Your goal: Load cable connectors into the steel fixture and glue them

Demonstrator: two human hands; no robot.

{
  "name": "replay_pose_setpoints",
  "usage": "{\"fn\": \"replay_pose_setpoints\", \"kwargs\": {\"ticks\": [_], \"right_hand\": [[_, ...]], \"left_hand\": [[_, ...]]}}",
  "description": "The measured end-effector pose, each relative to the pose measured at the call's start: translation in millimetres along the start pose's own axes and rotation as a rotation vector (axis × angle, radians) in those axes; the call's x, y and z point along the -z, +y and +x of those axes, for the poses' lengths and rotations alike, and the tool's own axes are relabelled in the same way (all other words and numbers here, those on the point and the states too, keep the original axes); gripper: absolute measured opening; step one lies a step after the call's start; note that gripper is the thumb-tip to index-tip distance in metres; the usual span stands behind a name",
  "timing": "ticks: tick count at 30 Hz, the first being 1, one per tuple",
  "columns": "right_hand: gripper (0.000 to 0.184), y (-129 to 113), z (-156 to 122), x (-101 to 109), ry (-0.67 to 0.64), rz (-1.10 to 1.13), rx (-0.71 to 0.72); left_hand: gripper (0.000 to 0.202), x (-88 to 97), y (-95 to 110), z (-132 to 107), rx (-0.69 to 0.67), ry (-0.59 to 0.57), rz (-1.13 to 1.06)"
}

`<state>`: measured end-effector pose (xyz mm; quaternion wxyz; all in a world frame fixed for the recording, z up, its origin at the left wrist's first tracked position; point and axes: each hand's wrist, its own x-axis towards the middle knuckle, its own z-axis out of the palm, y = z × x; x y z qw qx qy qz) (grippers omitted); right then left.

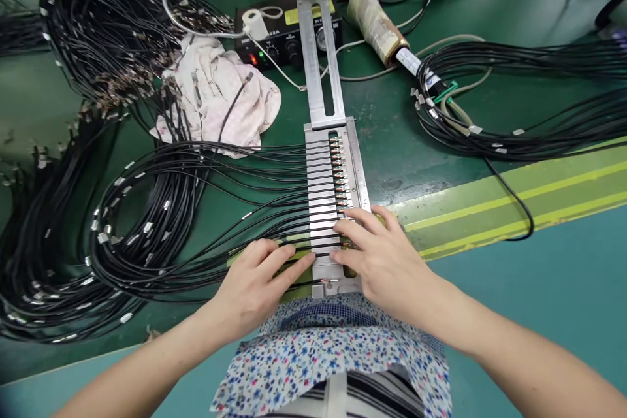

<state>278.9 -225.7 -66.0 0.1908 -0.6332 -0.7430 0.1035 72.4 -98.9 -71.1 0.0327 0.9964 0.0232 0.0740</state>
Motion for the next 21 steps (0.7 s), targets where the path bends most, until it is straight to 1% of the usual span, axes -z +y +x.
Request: {"fn": "replay_pose_setpoints", "kwargs": {"ticks": [4, 7, 9, 11, 13, 17, 19, 21], "right_hand": [[0.039, -1.3, -0.8, -2.3, 0.002, -0.015, 0.000], [0.038, -1.9, -3.9, -5.9, 0.037, -0.036, 0.011], [0.038, 0.0, -7.6, -9.0, 0.070, -0.035, 0.033], [0.040, 3.7, -12.9, -11.1, 0.111, 0.000, 0.064], [0.043, 7.3, -19.6, -11.0, 0.164, 0.066, 0.082], [0.047, 10.0, -31.1, -4.8, 0.258, 0.151, 0.055], [0.047, 9.7, -34.0, -0.8, 0.269, 0.143, 0.046], [0.046, 9.4, -36.0, 2.8, 0.274, 0.121, 0.034]], "left_hand": [[0.038, 5.1, 3.3, 1.6, -0.020, -0.057, 0.078], [0.035, 11.5, 5.6, 9.2, -0.026, -0.095, 0.122], [0.031, 14.1, 7.3, 10.0, -0.003, -0.089, 0.115], [0.025, 14.2, 10.0, 3.9, 0.033, -0.054, 0.071], [0.018, 12.0, 13.3, -8.1, 0.082, -0.023, 0.014], [0.016, 5.2, 17.6, -30.7, 0.203, 0.031, -0.067], [0.018, 2.3, 18.3, -34.0, 0.233, 0.056, -0.100], [0.017, 0.2, 19.3, -32.4, 0.234, 0.042, -0.097]]}}
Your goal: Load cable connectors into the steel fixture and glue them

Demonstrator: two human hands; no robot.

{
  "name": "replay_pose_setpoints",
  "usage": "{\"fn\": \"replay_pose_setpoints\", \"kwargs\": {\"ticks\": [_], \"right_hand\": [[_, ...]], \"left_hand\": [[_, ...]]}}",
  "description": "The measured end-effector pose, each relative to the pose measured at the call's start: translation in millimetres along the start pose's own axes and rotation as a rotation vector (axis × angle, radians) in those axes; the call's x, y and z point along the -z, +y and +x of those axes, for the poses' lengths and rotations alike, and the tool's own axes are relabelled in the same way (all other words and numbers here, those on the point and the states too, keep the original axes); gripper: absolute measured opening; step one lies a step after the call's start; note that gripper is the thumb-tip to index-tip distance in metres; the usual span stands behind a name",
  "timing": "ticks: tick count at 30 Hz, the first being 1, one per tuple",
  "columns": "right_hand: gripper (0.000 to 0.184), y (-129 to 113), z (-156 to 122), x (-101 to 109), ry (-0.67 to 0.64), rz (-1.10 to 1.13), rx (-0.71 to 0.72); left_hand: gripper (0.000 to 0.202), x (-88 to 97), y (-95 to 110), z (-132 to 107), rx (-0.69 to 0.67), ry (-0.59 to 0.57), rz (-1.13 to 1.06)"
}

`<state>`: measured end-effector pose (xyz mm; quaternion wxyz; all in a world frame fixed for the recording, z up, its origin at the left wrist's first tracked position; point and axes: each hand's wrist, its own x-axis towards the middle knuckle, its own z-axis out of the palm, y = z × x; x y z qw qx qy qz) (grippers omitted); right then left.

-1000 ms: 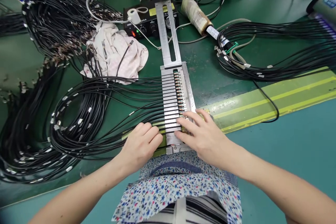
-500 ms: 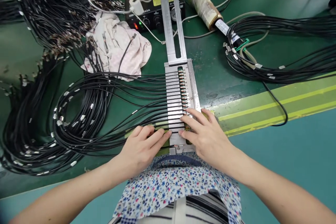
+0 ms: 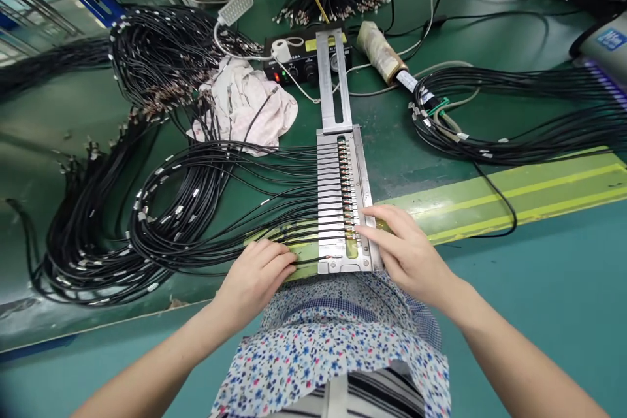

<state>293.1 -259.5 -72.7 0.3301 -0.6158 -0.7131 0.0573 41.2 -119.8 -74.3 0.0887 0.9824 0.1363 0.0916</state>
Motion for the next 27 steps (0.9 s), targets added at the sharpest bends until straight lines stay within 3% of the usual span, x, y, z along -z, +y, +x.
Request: {"fn": "replay_pose_setpoints", "kwargs": {"ticks": [3, 8, 14, 19, 27], "right_hand": [[0.044, -0.2, -2.6, 4.6, 0.015, -0.031, -0.026], [0.042, 1.4, -8.2, 7.7, 0.006, -0.043, -0.038], [0.040, 2.2, -8.5, 9.5, -0.011, -0.067, -0.025], [0.039, 4.4, -7.6, 8.5, -0.032, -0.083, -0.025], [0.040, 4.7, -5.3, 10.8, -0.041, -0.079, -0.012]], "left_hand": [[0.015, -1.9, 4.3, 5.3, -0.015, 0.002, 0.034], [0.020, -2.0, 13.2, 21.8, -0.012, 0.143, 0.053], [0.031, -4.9, 15.0, 40.8, -0.134, 0.057, 0.131], [0.030, -5.5, 14.5, 42.8, -0.130, 0.059, 0.124], [0.026, -0.2, 14.7, 50.2, -0.136, -0.064, 0.038]]}}
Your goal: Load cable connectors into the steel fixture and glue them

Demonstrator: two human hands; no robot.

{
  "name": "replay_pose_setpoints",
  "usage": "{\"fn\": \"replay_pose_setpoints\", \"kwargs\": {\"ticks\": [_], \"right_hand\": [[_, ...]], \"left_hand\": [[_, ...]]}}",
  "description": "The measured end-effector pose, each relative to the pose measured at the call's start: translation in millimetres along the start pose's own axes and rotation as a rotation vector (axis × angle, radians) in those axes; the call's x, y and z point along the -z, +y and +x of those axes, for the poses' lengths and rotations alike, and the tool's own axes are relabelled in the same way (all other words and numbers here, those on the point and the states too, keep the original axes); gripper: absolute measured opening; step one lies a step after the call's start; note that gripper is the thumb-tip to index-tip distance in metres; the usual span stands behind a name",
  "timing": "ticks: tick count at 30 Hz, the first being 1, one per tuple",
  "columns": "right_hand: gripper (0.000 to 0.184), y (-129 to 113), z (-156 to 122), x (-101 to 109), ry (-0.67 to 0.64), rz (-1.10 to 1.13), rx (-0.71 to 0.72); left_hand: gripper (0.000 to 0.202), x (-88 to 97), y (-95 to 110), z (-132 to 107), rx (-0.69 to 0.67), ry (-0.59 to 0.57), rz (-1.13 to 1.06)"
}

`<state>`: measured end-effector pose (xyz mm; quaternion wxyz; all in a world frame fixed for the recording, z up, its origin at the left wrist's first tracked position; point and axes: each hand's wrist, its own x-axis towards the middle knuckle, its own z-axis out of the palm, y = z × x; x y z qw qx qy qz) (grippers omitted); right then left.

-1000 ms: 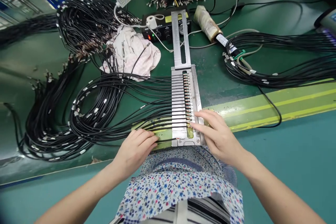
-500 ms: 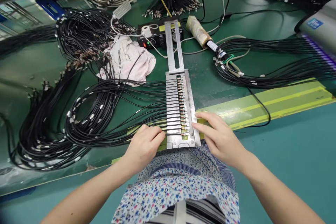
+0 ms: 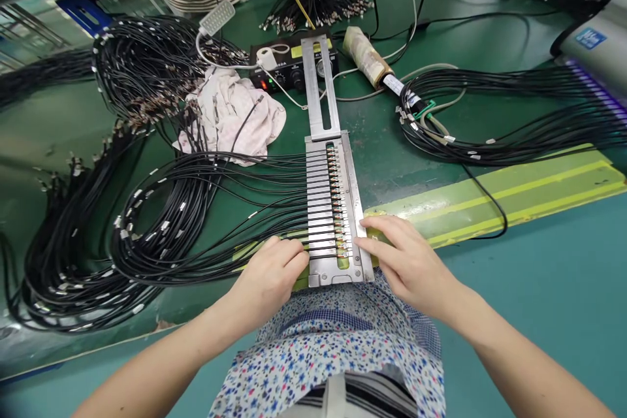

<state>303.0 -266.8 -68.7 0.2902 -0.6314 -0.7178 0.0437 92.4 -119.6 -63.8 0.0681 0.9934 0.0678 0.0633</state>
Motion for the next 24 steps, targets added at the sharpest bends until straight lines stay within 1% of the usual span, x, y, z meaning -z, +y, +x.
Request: {"fn": "replay_pose_setpoints", "kwargs": {"ticks": [4, 8, 10, 14, 15, 17, 19, 22, 24], "right_hand": [[0.043, -3.4, 3.9, -2.6, -0.004, -0.006, 0.035], [0.047, -9.9, 12.3, -13.1, -0.104, -0.089, 0.110], [0.043, -14.8, 17.3, -17.1, -0.145, -0.160, 0.149], [0.031, -24.9, 24.0, -19.2, -0.142, -0.274, 0.198], [0.029, -26.6, 24.8, -19.5, -0.147, -0.287, 0.204], [0.027, -28.6, 25.9, -20.8, -0.160, -0.287, 0.208], [0.025, -28.8, 26.8, -23.2, -0.167, -0.272, 0.208], [0.024, -27.9, 26.7, -28.4, -0.163, -0.247, 0.220], [0.023, -27.6, 24.9, -32.0, -0.152, -0.236, 0.220]], "left_hand": [[0.026, 3.5, 1.0, 4.1, -0.017, -0.003, 0.019], [0.026, -1.2, -1.2, 2.5, -0.018, -0.022, -0.016], [0.025, -4.4, -3.1, -0.9, -0.016, -0.009, -0.021], [0.025, -7.1, -6.9, -11.7, -0.054, 0.077, 0.020], [0.026, -7.2, -7.7, -14.7, -0.055, 0.084, 0.033], [0.031, -7.2, -9.3, -20.0, -0.041, 0.070, 0.054], [0.037, -7.0, -10.6, -23.3, -0.039, 0.027, 0.066], [0.042, -6.7, -11.4, -24.8, -0.069, -0.029, 0.079], [0.044, -6.4, -10.8, -24.8, -0.091, -0.044, 0.084]]}}
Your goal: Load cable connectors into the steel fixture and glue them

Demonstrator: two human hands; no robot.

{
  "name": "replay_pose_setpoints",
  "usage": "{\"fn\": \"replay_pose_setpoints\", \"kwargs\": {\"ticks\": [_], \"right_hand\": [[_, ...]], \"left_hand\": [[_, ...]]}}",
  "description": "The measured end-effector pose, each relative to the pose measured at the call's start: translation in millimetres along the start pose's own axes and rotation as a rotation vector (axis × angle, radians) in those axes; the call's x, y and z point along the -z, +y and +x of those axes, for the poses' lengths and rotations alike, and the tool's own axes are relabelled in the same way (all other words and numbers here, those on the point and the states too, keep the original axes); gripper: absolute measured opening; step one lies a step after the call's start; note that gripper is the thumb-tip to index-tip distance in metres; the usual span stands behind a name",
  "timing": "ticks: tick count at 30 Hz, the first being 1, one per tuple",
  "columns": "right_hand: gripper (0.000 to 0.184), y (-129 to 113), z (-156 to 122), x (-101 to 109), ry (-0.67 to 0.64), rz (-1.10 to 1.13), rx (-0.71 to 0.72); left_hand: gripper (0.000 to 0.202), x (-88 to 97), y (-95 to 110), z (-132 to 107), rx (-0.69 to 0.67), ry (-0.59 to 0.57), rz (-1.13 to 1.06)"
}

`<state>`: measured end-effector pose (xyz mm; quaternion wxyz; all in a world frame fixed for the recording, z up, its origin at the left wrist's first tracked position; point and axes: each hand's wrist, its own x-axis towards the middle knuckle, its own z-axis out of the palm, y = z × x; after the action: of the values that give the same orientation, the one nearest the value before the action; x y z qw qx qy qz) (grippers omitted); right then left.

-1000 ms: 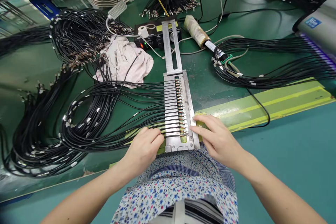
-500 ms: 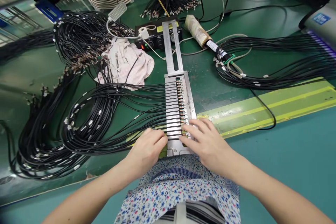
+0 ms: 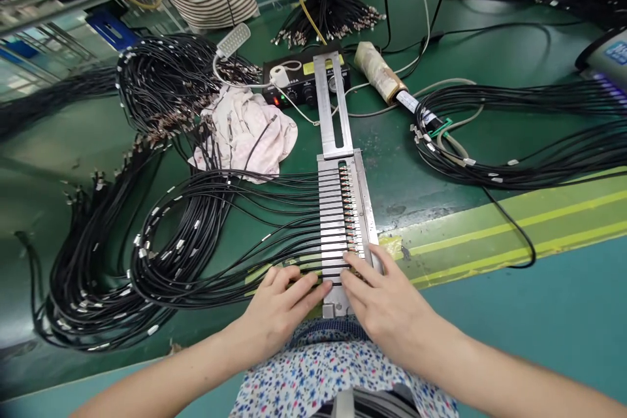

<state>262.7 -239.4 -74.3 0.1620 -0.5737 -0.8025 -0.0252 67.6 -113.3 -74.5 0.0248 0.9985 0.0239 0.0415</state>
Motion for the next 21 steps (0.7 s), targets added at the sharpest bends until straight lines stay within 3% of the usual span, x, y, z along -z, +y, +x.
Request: {"fn": "replay_pose_setpoints", "kwargs": {"ticks": [5, 8, 10, 12, 14, 18, 21], "right_hand": [[0.026, 6.8, -3.3, 0.3, 0.025, 0.083, -0.003], [0.031, 29.9, 7.7, 14.4, 0.041, 0.235, -0.014], [0.036, 55.8, 26.0, 25.8, 0.138, 0.302, -0.079], [0.037, 88.6, 52.6, 32.8, 0.194, 0.391, -0.287], [0.038, 124.3, 84.3, 32.4, 0.214, 0.566, -0.650], [0.030, 186.1, 148.5, 13.5, 0.299, 0.629, -0.897], [0.021, 212.1, 186.2, -4.6, 0.322, 0.749, -1.017]], "left_hand": [[0.040, 4.9, -5.4, 6.7, -0.058, -0.001, -0.060], [0.027, 17.0, -20.8, 22.4, -0.091, -0.038, -0.186], [0.022, 27.3, -32.9, 37.6, -0.077, -0.014, -0.229], [0.023, 34.9, -42.4, 53.9, -0.037, 0.036, -0.217], [0.031, 36.4, -47.3, 68.0, 0.000, 0.065, -0.169], [0.070, 18.2, -48.1, 81.6, 0.039, 0.047, -0.040], [0.081, 0.0, -48.2, 80.0, 0.039, 0.007, -0.001]]}}
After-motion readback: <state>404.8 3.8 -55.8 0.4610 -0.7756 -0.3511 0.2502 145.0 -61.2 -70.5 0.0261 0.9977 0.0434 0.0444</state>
